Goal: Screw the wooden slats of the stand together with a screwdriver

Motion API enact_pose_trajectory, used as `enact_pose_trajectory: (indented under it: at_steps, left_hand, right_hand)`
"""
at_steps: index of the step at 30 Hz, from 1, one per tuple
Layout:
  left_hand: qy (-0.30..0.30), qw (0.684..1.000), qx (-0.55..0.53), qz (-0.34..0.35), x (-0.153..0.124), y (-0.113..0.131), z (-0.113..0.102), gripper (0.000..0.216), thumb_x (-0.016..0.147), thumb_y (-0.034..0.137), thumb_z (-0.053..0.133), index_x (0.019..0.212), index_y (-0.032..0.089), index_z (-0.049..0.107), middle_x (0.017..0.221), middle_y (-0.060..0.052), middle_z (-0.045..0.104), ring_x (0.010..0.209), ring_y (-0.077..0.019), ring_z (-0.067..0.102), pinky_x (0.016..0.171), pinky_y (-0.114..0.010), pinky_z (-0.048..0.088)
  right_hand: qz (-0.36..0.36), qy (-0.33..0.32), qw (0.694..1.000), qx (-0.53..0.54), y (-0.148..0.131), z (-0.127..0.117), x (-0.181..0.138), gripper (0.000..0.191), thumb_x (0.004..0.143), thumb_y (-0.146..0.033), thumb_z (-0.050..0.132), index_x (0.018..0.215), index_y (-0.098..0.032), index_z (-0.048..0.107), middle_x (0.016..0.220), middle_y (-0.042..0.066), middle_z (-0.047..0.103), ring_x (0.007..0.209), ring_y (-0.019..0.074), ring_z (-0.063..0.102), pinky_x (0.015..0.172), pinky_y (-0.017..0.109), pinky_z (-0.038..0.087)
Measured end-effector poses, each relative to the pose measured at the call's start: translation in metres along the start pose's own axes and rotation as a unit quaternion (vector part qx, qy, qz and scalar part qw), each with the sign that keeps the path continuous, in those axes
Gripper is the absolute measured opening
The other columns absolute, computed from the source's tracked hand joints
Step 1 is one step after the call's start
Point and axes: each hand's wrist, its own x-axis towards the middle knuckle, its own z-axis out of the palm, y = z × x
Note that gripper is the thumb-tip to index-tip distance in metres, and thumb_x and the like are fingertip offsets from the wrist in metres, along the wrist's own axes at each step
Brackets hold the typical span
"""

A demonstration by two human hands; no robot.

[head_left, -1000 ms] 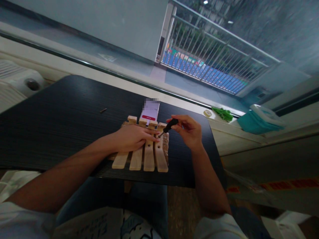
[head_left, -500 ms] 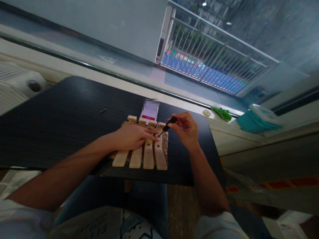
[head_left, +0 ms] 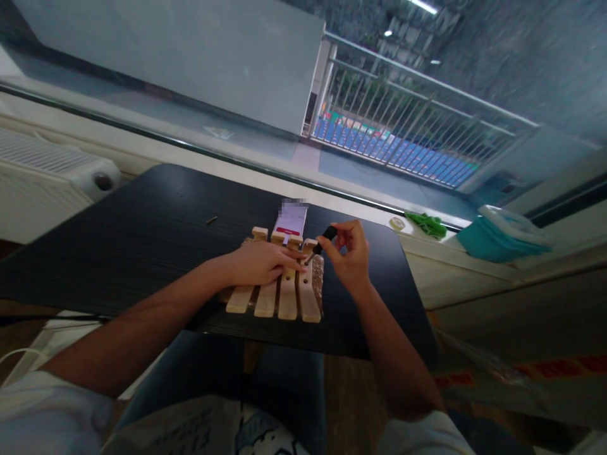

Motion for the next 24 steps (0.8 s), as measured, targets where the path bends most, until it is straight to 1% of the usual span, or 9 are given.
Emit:
enact_pose_trajectory:
  at_steps: [2,9,11,13,15,17,19,22,24]
  left_hand:
    - [0.003,1.000,-0.004,0.001,0.000,0.000,-0.001,0.053,0.085,0.011,0.047,0.125,0.042,0.063,0.141,0.010,0.054,0.118,-0.0189,0.062,0.097,-0.032,0.048]
    - [-0.005,1.000,-0.007,0.021,0.000,0.003,-0.006,0.047,0.089,0.012,0.048,0.126,0.036,0.065,0.141,0.007,0.055,0.125,-0.0178,0.058,0.103,-0.030,0.045]
    - [-0.007,1.000,-0.010,0.023,-0.001,0.004,-0.006,0.046,0.090,0.012,0.048,0.126,0.036,0.064,0.141,0.006,0.055,0.126,-0.0184,0.057,0.104,-0.031,0.045]
    - [-0.006,1.000,-0.011,0.021,-0.001,0.003,-0.006,0.046,0.090,0.013,0.048,0.127,0.035,0.064,0.142,0.005,0.055,0.126,-0.0197,0.057,0.105,-0.034,0.044]
    - [-0.002,1.000,-0.012,0.026,-0.003,0.001,-0.004,0.047,0.089,0.012,0.048,0.127,0.034,0.064,0.142,0.004,0.055,0.127,-0.0208,0.056,0.106,-0.035,0.043]
    - [0.011,0.998,-0.029,0.057,-0.005,-0.003,-0.002,0.048,0.087,0.010,0.047,0.126,0.031,0.065,0.140,0.002,0.057,0.127,-0.0202,0.056,0.107,-0.035,0.042]
    - [0.045,0.991,-0.074,0.101,-0.010,-0.008,-0.001,0.048,0.084,0.006,0.045,0.121,0.026,0.068,0.135,0.000,0.062,0.123,-0.0175,0.058,0.106,-0.031,0.042]
    - [0.095,0.976,-0.141,0.134,-0.020,-0.012,-0.004,0.037,0.083,0.008,0.043,0.100,0.020,0.074,0.110,-0.005,0.073,0.101,-0.0158,0.067,0.095,-0.027,0.048]
    - [0.116,0.975,-0.158,0.107,-0.029,-0.015,-0.007,0.028,0.083,0.015,0.044,0.082,0.018,0.072,0.088,-0.005,0.073,0.083,-0.0160,0.067,0.081,-0.026,0.051]
  right_hand:
    - [-0.002,-0.004,1.000,0.007,0.002,0.001,0.000,0.025,0.072,-0.031,0.072,0.090,-0.025,0.057,0.066,-0.008,0.049,0.053,0.0085,0.042,0.052,0.027,0.038]
    - [-0.002,-0.088,0.996,0.027,0.004,-0.008,0.004,0.025,0.077,-0.034,0.070,0.099,-0.025,0.064,0.080,-0.002,0.064,0.057,0.0102,0.050,0.056,0.027,0.044]
    - [-0.009,-0.097,0.995,0.019,0.004,-0.010,0.003,0.022,0.078,-0.035,0.069,0.097,-0.024,0.067,0.081,0.000,0.067,0.059,0.0111,0.053,0.058,0.028,0.045]
    - [-0.012,-0.074,0.997,0.026,0.004,-0.011,0.002,0.020,0.079,-0.037,0.069,0.093,-0.024,0.068,0.079,0.000,0.067,0.061,0.0119,0.055,0.059,0.029,0.047]
    - [-0.012,-0.020,0.998,0.057,0.007,-0.012,0.002,0.021,0.078,-0.039,0.069,0.093,-0.024,0.067,0.078,-0.001,0.067,0.063,0.0124,0.057,0.061,0.029,0.048]
    - [0.000,0.030,0.995,0.096,0.009,-0.012,0.004,0.024,0.078,-0.041,0.069,0.094,-0.025,0.066,0.079,0.000,0.067,0.067,0.0134,0.060,0.062,0.029,0.050]
    - [0.017,0.067,0.989,0.129,0.011,-0.012,0.007,0.026,0.076,-0.044,0.070,0.093,-0.025,0.065,0.079,0.000,0.067,0.068,0.0136,0.061,0.062,0.028,0.051]
    - [0.040,0.090,0.980,0.172,0.010,-0.011,0.010,0.030,0.074,-0.048,0.070,0.091,-0.024,0.063,0.076,-0.001,0.065,0.057,0.0100,0.055,0.051,0.025,0.047]
    - [0.053,0.087,0.975,0.196,0.009,-0.010,0.011,0.033,0.073,-0.050,0.071,0.090,-0.024,0.063,0.074,-0.002,0.063,0.050,0.0074,0.048,0.044,0.022,0.042]
